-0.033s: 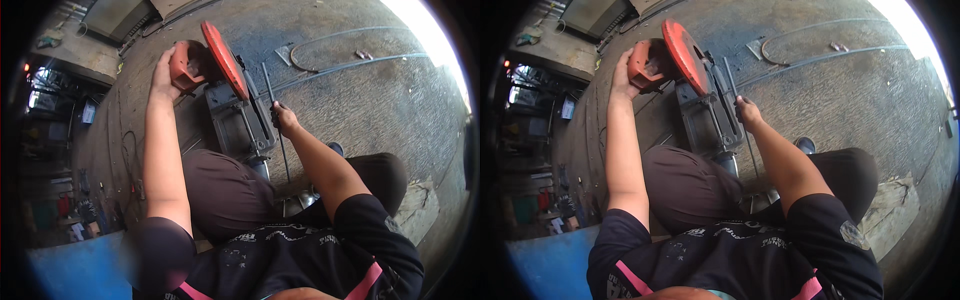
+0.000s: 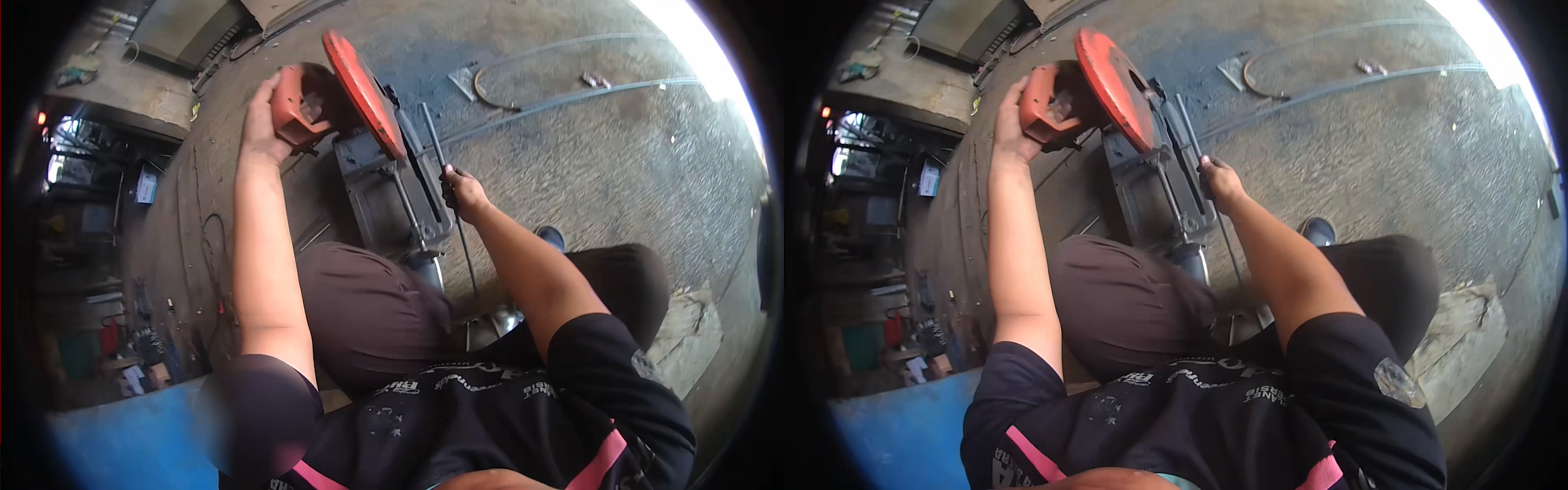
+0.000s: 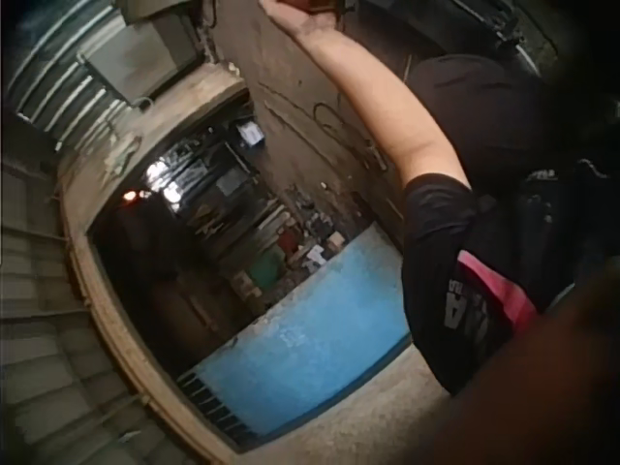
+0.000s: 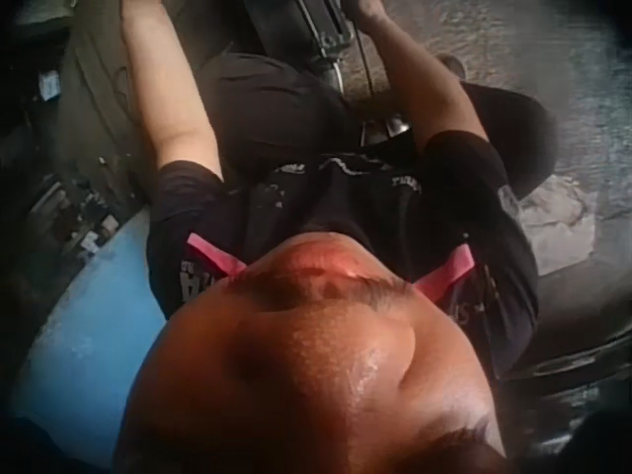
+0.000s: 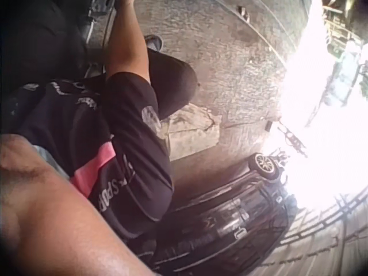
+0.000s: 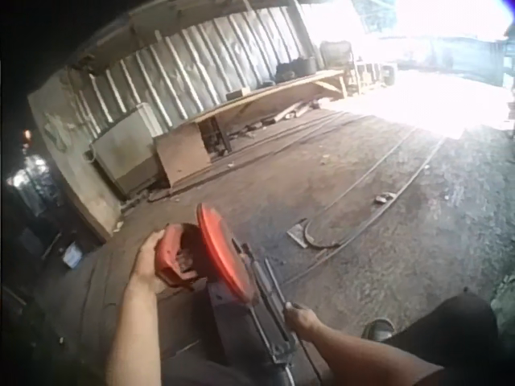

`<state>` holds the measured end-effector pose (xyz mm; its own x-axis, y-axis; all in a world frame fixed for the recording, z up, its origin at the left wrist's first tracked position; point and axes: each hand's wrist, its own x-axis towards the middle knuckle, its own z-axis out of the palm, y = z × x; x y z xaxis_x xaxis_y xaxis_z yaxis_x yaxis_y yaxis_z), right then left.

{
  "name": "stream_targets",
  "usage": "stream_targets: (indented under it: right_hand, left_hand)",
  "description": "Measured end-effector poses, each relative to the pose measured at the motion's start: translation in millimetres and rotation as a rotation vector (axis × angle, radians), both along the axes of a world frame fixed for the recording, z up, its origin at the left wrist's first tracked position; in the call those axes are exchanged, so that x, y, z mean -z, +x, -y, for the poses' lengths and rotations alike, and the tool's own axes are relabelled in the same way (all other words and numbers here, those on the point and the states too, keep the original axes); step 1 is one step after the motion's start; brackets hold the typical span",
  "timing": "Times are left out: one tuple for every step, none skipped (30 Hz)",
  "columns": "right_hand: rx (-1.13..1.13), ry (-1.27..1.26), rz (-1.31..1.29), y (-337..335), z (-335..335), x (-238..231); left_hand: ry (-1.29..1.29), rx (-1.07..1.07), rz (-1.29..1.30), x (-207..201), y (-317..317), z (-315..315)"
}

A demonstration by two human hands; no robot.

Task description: Use a chop saw to cut thin metal rods to a specific length.

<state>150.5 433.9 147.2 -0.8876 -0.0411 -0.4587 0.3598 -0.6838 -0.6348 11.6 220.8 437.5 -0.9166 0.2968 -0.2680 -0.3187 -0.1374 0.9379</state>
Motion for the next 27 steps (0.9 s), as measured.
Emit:
stream_targets:
  right_hand:
    - [0.012, -0.03, 0.022, 5, 5, 7]
    - [-0.01, -0.017, 0.054, 9, 8, 12]
    - [-0.04, -0.001, 0.07, 13, 10, 16]
    - [-0.063, 0.017, 0.101, 16, 10, 18]
    - [-0.059, 0.003, 0.137, 18, 10, 20]
    - [-0.082, 0.005, 0.143, 21, 10, 20]
    - [-0.101, 0.015, 0.143, 22, 9, 20]
    - [-0.103, 0.006, 0.153, 23, 9, 20]
    - [-0.122, 0.031, 0.167, 23, 9, 20]
    - [-0.142, 0.058, 0.179, 23, 9, 19]
    - [-0.164, 0.083, 0.177, 23, 9, 19]
    - [-0.162, 0.083, 0.193, 23, 9, 20]
    - [-0.187, 0.063, 0.17, 24, 9, 20]
    - [-0.207, 0.063, 0.159, 24, 9, 21]
    - [-0.215, 0.044, 0.146, 24, 9, 21]
    - [-0.22, 0.028, 0.158, 25, 9, 22]
    - [-0.223, 0.01, 0.154, 24, 10, 22]
    - [-0.221, 0.011, 0.173, 24, 10, 23]
    - [-0.251, -0.041, 0.158, 23, 11, 23]
    - [-0.274, -0.073, 0.157, 22, 12, 23]
    - [-0.28, -0.09, 0.144, 22, 13, 23]
    - [-0.301, -0.102, 0.149, 20, 15, 23]
    - [-0.32, -0.107, 0.144, 19, 16, 23]
    - [-0.323, -0.094, 0.145, 19, 19, 24]
    - [-0.317, -0.093, 0.168, 18, 19, 25]
    - [-0.331, -0.112, 0.158, 17, 20, 26]
    - [-0.34, -0.113, 0.157, 17, 21, 27]
  left_hand:
    - [0.057, 0.035, -0.039, 0, -1, 0]
    - [0.041, -0.021, 0.0, -1, -3, -1]
    - [0.018, -0.011, 0.018, -1, -3, -2]
    - [0.033, -0.004, 0.001, -1, -3, -2]
    - [0.054, 0.001, -0.018, -2, -3, -3]
    - [0.072, 0.001, -0.018, -2, -3, -4]
    - [0.066, 0.004, -0.01, -3, -2, -6]
    - [0.062, -0.013, -0.026, -4, -2, -6]
    - [0.054, -0.045, -0.048, -5, -2, -7]
    - [0.058, -0.021, -0.037, -6, -1, -6]
    - [0.038, -0.026, -0.024, -6, -2, -6]
    - [0.023, -0.036, -0.052, -7, -4, -6]
    - [0.017, -0.04, -0.086, -7, -5, -5]
    - [0.007, -0.049, -0.08, -7, -7, -4]
    - [-0.004, -0.043, -0.123, -7, -9, -4]
    - [-0.016, -0.036, -0.167, -7, -11, -3]
    - [-0.017, -0.035, -0.166, -7, -13, -2]
    - [0.007, 0.004, -0.157, -7, -14, -1]
    - [0.032, 0.043, -0.148, -7, -15, 0]
    - [0.033, 0.045, -0.147, -5, -14, 0]
    - [0.029, 0.041, -0.154, -4, -13, 0]
    - [0.032, 0.041, -0.163, -3, -12, 0]
    - [0.024, 0.037, -0.161, -3, -11, 0]
    - [0.024, 0.033, -0.16, -3, -11, -1]
    - [0.024, 0.031, -0.158, -3, -11, -2]
    - [0.023, 0.031, -0.156, -3, -11, -2]
    - [0.035, 0.033, -0.151, -3, -10, -2]
